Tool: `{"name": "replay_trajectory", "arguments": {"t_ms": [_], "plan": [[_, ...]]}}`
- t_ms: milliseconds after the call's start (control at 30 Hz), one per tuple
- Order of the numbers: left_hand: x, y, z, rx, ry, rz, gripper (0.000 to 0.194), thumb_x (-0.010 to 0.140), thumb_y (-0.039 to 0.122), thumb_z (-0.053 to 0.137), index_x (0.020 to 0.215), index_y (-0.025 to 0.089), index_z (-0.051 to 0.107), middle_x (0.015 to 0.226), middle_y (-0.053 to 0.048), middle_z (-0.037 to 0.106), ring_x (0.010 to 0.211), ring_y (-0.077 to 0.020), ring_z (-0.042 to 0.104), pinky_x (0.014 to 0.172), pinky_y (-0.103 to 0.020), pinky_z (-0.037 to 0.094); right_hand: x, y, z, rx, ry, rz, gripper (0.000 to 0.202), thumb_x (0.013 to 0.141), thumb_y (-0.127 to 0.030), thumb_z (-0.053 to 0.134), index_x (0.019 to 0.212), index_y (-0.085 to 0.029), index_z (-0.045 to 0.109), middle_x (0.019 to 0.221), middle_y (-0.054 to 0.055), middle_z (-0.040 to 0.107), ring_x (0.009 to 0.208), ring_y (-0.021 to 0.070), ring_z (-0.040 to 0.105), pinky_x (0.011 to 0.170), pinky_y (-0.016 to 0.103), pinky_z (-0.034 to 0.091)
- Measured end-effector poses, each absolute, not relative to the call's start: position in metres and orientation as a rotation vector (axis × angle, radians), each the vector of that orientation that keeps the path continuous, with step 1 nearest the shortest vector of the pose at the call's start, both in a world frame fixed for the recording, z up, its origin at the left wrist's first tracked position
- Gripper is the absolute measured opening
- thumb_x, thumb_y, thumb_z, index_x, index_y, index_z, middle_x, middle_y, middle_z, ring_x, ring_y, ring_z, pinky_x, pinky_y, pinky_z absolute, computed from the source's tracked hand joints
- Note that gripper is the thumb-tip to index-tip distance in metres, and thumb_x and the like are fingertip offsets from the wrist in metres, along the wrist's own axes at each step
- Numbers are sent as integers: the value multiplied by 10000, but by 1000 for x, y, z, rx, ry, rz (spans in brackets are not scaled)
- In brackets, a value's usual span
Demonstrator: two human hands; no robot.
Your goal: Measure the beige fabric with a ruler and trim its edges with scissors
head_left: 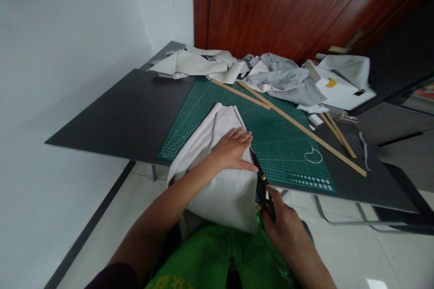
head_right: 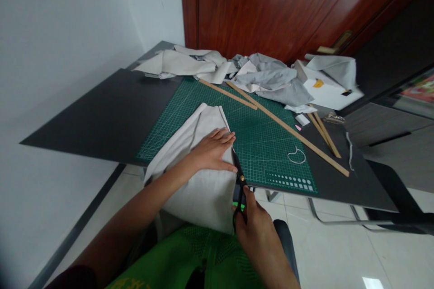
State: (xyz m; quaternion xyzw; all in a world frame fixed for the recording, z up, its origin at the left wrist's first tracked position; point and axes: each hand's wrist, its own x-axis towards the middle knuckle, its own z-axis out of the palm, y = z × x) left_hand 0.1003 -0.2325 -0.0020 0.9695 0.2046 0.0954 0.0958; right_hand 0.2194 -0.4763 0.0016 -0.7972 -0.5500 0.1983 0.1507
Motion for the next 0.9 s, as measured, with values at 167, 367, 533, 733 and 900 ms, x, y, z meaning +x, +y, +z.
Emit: {"name": "replay_trajectory", "arguments": {"t_ms": [167,367,533,733,900], "plan": [[101,-232,-3,2875,604,278,1110,859,898,541,1606,85,435,1710,-173,373,1621,-382,258,1327,-501,134,219,-476,5,-2292,-1572,596,574,961,-355,393,1446,-60,475,783,156,779,722,346,784,640,387,535],[101,-232,-4,2875,605,295,1116,855,905,536,1609,90,430,1709,-175,376,1618,-382,265,1324,-503,135,219,-476,4,-2287,-1585,611,581,962,-349,389,1460,-57,455,755,129,769,675,321,766,615,362,503],[101,-232,-4,2877,610,299,1098,861,903,528,1608,104,434,1707,-170,382,1619,-375,265,1324,-495,128,221,-476,2,-2303,-1576,596,579,947,-317,402,1464,-67,466,781,144,785,698,336,780,612,365,511],[101,-232,-6,2872,605,319,1104,854,911,525,1609,110,434,1703,-169,390,1617,-377,271,1322,-488,131,221,-477,2,-2271,-1565,574,548,961,-301,426,1473,-112,479,796,129,797,710,330,791,619,359,529],[101,-232,-7,2878,599,340,1095,853,912,525,1607,123,440,1694,-170,408,1613,-378,282,1321,-489,128,223,-480,-3,-2269,-1566,539,540,969,-273,439,1491,-135,466,811,109,809,700,308,794,616,340,536]]}}
